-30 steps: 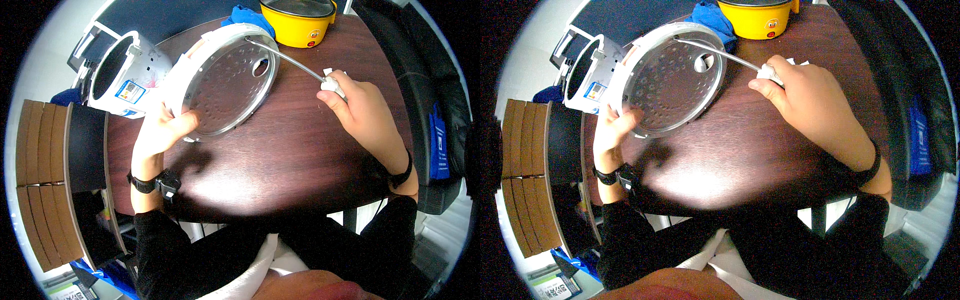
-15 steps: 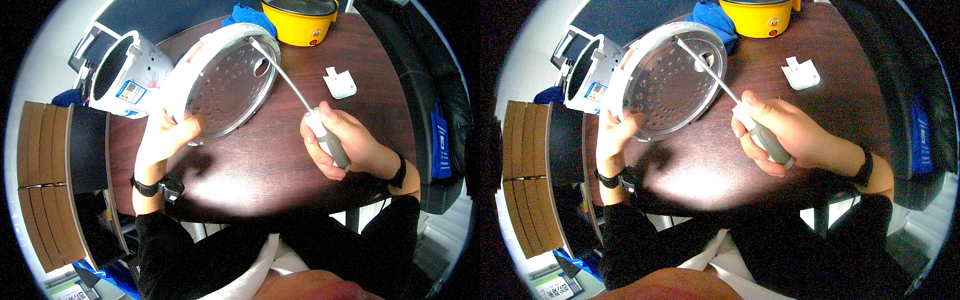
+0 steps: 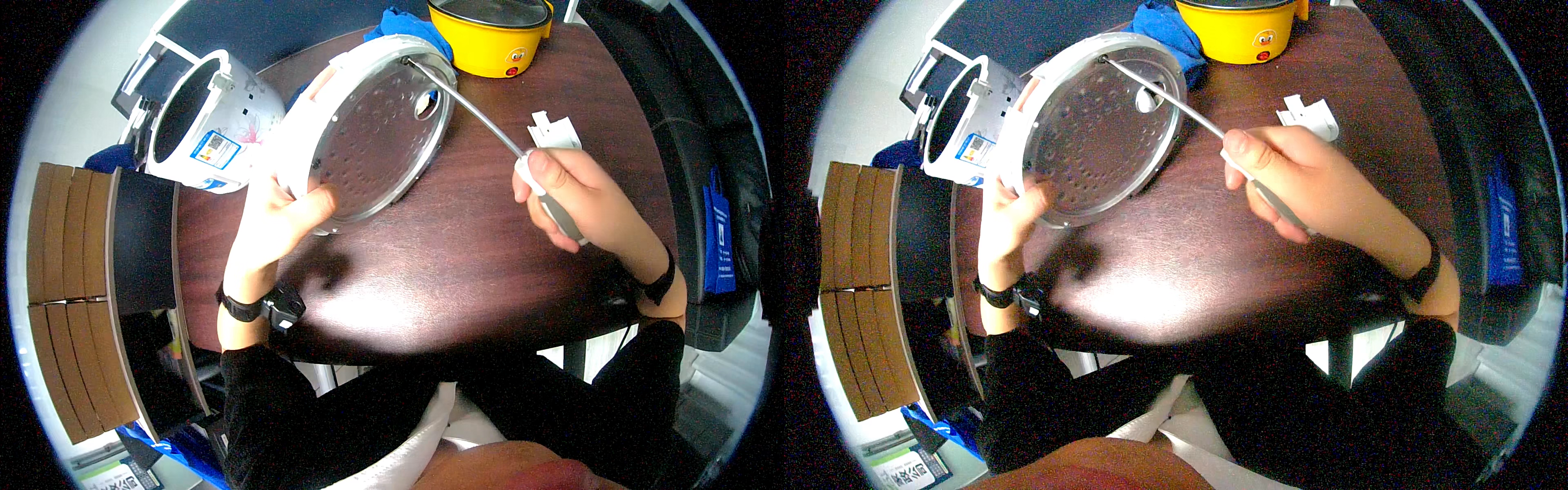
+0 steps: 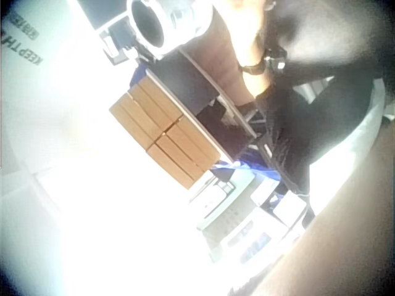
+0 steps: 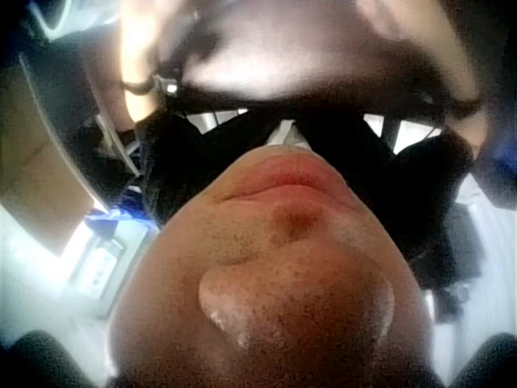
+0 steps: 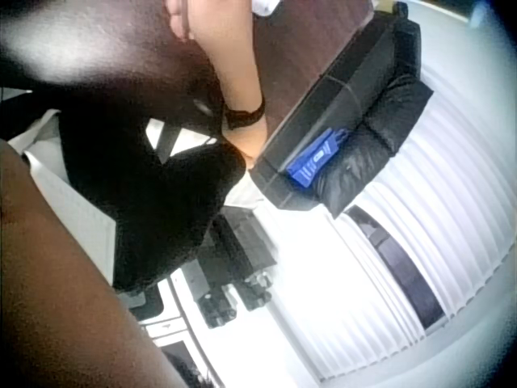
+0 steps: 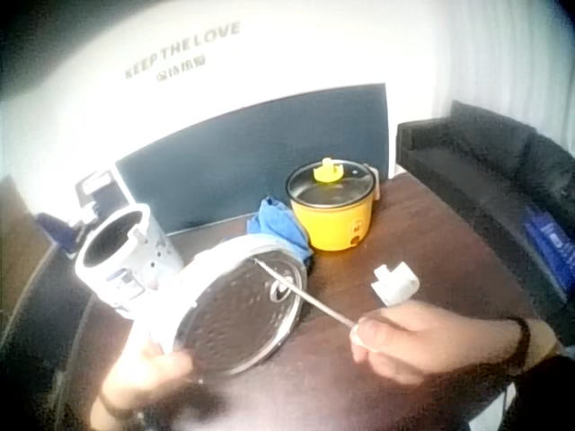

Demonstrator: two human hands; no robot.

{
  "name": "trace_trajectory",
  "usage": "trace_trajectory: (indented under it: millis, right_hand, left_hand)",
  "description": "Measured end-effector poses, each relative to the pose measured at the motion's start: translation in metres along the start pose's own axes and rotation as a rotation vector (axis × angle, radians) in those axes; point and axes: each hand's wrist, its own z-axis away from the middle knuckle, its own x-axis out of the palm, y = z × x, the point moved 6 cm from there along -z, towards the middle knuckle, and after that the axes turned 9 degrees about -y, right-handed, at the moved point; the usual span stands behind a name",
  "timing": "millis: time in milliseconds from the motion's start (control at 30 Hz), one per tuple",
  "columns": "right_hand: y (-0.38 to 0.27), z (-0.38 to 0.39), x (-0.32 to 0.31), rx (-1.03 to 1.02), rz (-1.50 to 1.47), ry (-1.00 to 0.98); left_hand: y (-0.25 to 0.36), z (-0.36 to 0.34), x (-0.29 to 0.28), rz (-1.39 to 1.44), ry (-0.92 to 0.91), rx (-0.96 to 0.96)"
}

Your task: The person uses a screwdriver to remove screws from the lid of a white rice cooker. They then remove the metal steaming tray and continue to unscrew fasteners around its rim. The person places the removed screws on the table and sets the lid and tray aside.

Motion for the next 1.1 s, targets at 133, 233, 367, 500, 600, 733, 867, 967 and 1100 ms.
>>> trace_trajectory:
  millis: [133,233,367,500,600,733,867,967,1100]
  right_hand:
    - [0.004,-0.001,0.018,-0.005,-0.29,-0.144]
    - [0.004,0.003,0.022,-0.012,-0.285,-0.16]
    - [-0.003,0.007,0.019,-0.076,-0.055,-0.032]
    - [-0.01,0.01,0.014,-0.112,0.065,0.027]
    - [-0.023,0.014,0.003,-0.315,0.538,0.251]
    - [-0.034,0.019,-0.004,-0.379,0.801,0.444]
    - [-0.016,0.012,0.007,-0.137,0.057,-0.019]
    - [-0.007,0.01,0.021,-0.093,-0.263,-0.178]
    - [-0.006,0.007,0.022,-0.112,-0.21,-0.143]
  left_hand:
    - [-0.003,0.009,0.006,0.087,0.031,-0.137]
    - [-0.006,0.015,0.005,0.036,-0.004,-0.162]
    - [0.001,0.012,0.011,0.054,0.026,-0.039]
    - [0.001,0.016,0.01,0.048,0.007,-0.034]
    - [0.002,0.016,0.008,-0.002,-0.015,-0.037]
    - [0.0,0.014,0.005,0.037,0.003,-0.033]
    - [0.007,0.011,0.008,0.0,0.099,-0.014]
    - [0.007,0.012,0.009,-0.091,0.066,-0.034]
    - [0.001,0.015,0.015,0.046,0.051,0.009]
